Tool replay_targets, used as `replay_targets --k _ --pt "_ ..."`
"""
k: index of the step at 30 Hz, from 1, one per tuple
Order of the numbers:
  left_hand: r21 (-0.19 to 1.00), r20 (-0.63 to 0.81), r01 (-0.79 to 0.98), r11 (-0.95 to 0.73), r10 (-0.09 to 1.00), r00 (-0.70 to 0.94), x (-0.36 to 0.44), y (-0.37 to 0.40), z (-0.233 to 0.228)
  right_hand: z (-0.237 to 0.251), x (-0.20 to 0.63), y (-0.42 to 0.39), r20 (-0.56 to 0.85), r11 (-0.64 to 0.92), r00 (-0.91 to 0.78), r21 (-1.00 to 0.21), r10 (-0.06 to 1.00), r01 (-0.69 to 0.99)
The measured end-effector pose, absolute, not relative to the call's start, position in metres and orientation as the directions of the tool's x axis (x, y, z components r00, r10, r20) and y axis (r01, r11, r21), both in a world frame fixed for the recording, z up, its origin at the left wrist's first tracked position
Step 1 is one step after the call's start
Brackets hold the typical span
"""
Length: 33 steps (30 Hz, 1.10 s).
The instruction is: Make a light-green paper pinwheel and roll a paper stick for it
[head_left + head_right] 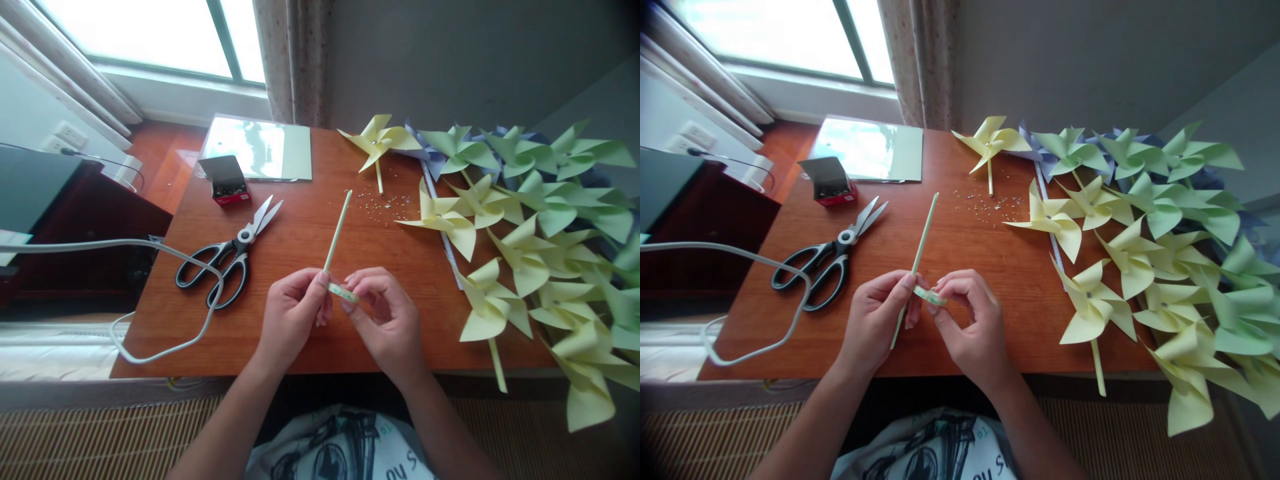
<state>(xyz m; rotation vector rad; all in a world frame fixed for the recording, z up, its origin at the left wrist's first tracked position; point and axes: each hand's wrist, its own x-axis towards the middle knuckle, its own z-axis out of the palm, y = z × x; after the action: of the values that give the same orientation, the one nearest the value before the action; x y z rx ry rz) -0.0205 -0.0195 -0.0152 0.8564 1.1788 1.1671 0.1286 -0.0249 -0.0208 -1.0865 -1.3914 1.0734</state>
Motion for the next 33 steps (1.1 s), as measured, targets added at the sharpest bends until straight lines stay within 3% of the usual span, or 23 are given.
replay_targets --k 5,10,18,28,33 --pt "0.988 -0.152 -0.006 0.152 0.988 0.009 -0.019 -0.021 -0.016 -0.001 0.147 -0.018 0.251 0.335 -0.27 -0.881 0.93 0.334" --pt "0.976 -0.035 0.216 0.02 0.997 0.065 -0.019 -0.021 -0.019 0.012 0.161 -0.011 0.29 0.516 -0.489 -0.742 0.823 0.429" --pt "0.972 -0.039 0.233 0.023 0.997 0.062 -0.018 -0.018 -0.019 0.018 0.173 -0.006 0.347 0.667 -0.605 -0.593 0.717 0.451" --pt "0.963 -0.039 0.269 0.011 0.994 0.101 -0.018 -0.019 -0.019 0.015 0.169 0.0 0.344 0.659 -0.606 -0.618 0.717 0.429" --pt "0.983 -0.087 0.167 0.076 0.994 0.061 -0.019 -0.018 -0.018 0.019 0.165 0.001 0.343 0.656 -0.606 -0.624 0.717 0.424"
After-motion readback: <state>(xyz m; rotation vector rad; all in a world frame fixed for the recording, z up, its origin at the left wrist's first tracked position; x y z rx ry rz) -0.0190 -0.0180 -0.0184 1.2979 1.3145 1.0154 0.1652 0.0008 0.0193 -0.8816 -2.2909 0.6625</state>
